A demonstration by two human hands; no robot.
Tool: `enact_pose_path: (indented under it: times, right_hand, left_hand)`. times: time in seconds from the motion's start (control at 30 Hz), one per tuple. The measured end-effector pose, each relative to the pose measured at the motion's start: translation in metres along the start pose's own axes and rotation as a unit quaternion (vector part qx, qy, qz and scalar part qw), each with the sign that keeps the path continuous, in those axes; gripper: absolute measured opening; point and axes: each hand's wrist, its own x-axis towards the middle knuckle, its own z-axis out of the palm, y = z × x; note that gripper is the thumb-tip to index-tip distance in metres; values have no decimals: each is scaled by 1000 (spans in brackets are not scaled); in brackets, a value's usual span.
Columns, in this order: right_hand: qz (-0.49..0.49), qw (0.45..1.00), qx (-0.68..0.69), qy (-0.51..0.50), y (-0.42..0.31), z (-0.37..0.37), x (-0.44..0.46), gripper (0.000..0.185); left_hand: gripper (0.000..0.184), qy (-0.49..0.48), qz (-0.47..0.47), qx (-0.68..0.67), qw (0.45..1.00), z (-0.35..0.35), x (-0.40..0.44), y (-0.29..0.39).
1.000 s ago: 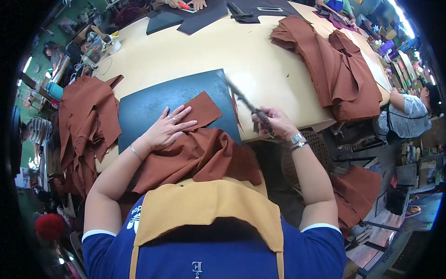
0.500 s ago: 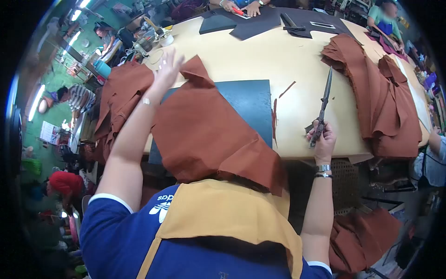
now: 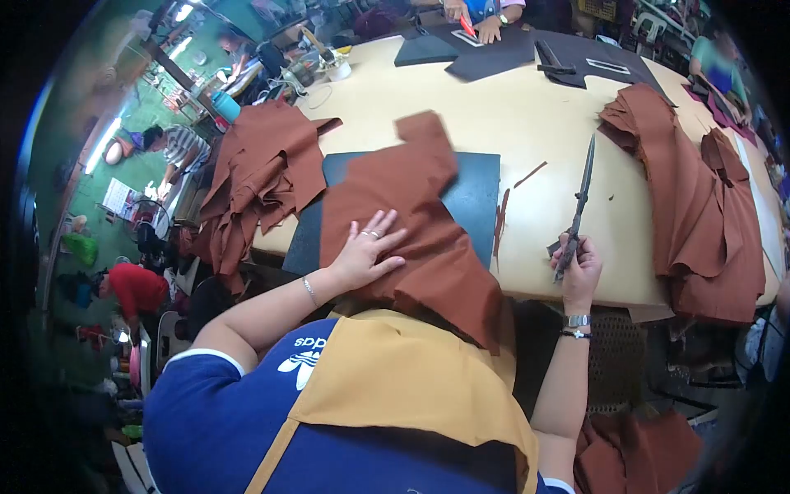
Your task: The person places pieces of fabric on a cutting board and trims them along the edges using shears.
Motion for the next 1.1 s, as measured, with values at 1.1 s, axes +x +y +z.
enact_pose_path:
  times: [1.1]
  right_hand:
    - [-9,999,53,5,9,-6,13,17]
  left_hand:
    - [61,127,-137,-7,982,0,-50,-76]
